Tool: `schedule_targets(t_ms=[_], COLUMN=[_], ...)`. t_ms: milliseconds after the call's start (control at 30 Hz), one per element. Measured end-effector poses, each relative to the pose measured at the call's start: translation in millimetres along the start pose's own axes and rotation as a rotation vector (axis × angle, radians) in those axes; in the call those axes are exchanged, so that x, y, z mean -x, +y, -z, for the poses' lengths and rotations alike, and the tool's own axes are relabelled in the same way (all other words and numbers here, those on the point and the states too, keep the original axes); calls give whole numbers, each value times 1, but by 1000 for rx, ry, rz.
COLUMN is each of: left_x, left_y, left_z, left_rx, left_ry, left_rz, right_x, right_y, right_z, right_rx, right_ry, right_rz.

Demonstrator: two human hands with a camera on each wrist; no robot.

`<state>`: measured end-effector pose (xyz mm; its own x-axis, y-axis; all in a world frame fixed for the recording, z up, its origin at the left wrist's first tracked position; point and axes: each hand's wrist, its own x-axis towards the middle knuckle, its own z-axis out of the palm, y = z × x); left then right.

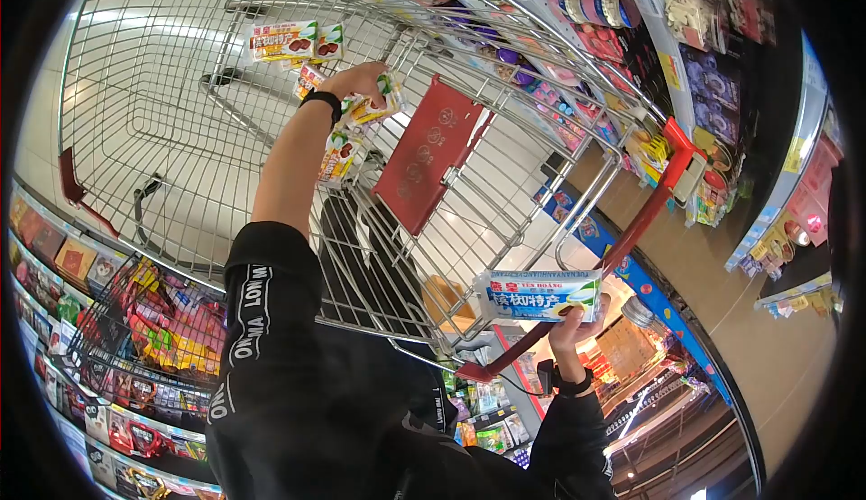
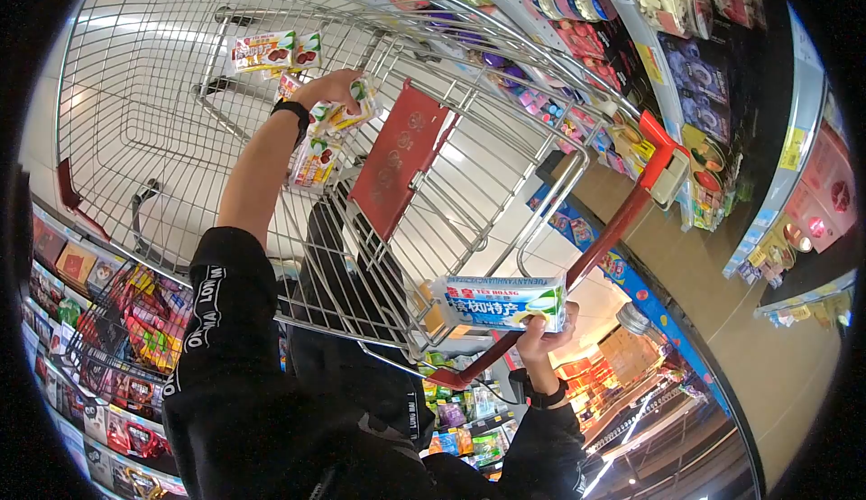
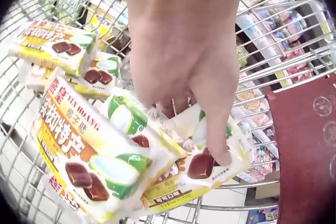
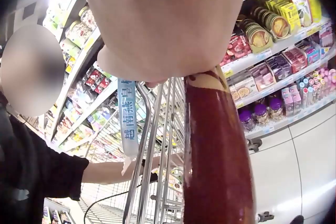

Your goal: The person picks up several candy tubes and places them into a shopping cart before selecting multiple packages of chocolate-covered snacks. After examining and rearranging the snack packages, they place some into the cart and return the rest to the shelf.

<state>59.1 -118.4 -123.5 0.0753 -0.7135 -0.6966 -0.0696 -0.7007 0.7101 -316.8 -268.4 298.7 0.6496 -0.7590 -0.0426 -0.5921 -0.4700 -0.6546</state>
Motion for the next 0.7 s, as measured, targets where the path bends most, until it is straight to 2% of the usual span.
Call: schedule_targets(t_ms=[33,67,100,167,200,367,433,467,500,567,600,633,700], left_x=[16,27,21,3,8,52,80,100,107,119,129,141,166], left_y=[18,35,25,-10,-8,17,44,67,74,88,96,105,126], left_z=[9,14,8,-8,-6,-3,5,13,15,21,23,23,23], left_rx=[32,-90,-93,-192,-182,-33,94,157,144,123,375,729,1049], left_ry=[-87,-78,-78,175,150,257,389,392,397,663,749,679,619], left_rz=[115,69,67,-323,-363,-429,-374,-244,-249,-275,-217,-223,-286], right_x=[-2,-2,-2,0,1,-3,-5,-5,-6,-7,-6,-6,-9], right_y=[0,0,2,10,6,4,2,0,-1,-2,0,0,-1], right_z=[-2,-3,-2,1,3,-2,-1,-3,-4,-5,-5,-7,-9], right_rx=[-38,-77,-77,-79,-120,-151,-160,-182,-204,-197,-192,-189,-175], right_ry=[-1,-1,3,-2,-43,-45,-84,-85,-87,-82,-78,-75,-72], right_rz=[9,19,18,40,-7,6,19,-1,-17,3,-9,-18,49])
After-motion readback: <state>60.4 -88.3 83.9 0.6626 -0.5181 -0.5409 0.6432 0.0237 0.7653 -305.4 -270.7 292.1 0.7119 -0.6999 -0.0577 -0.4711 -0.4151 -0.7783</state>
